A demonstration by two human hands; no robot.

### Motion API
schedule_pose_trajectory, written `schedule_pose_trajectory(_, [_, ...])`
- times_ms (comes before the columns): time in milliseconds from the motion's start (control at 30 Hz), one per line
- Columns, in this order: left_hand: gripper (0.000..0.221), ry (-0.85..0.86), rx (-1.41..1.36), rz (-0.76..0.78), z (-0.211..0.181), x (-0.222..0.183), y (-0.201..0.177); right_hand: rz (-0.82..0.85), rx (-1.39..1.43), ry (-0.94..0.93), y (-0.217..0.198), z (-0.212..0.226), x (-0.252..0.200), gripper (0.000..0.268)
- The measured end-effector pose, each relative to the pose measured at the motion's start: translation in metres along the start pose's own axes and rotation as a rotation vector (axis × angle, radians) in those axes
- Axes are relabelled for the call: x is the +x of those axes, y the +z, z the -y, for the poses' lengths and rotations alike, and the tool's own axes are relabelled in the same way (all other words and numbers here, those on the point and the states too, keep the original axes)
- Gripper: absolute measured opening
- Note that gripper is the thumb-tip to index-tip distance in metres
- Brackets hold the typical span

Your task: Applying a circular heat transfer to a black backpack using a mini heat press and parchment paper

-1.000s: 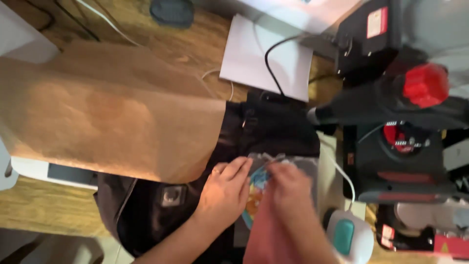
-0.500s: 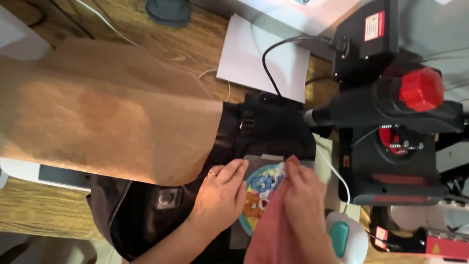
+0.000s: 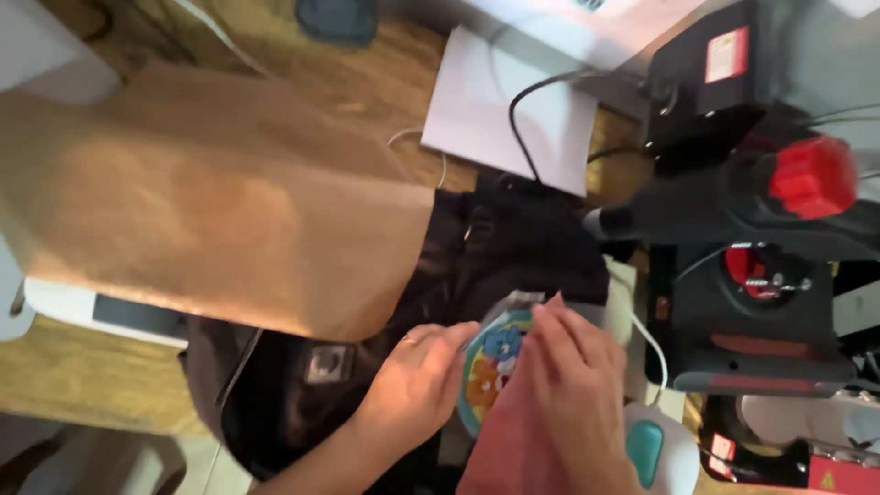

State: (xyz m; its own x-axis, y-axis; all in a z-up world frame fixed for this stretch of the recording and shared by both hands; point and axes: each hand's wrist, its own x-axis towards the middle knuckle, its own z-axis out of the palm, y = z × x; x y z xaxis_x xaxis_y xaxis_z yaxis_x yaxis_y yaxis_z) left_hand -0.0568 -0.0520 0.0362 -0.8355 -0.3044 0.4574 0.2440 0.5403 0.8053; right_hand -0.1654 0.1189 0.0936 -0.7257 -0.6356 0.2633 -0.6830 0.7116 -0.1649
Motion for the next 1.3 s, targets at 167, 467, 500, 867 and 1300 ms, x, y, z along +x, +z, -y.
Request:
schedule_pose_trajectory(167, [0.033, -0.023, -0.035, 0.074, 0.002, -0.011, 0.002, 0.079, 0.298, -0.313, 0.010, 0.008, 0.005, 0.031])
schedule_pose_trajectory(467, [0.032, -0.061, 0.073, 0.014, 0.010, -0.018, 0.005, 0.157, 0.303, -0.300, 0.017, -0.006, -0.008, 0.027])
schedule_pose_trajectory(500, [0.033, -0.063, 0.063, 0.012, 0.010, -0.019, 0.006, 0.171, 0.308, -0.282, 0.016, -0.005, -0.009, 0.025])
schedule_pose_trajectory(867, [0.033, -0.054, 0.183, 0.021, 0.012, -0.019, 0.007, 0.127, 0.288, -0.310, 0.020, -0.011, -0.015, 0.023])
schedule_pose_trajectory(1300, [0.025, -0.112, 0.143, 0.014, 0.003, -0.019, 0.002, 0.143, 0.293, -0.290, 0.018, -0.013, -0.021, 0.027])
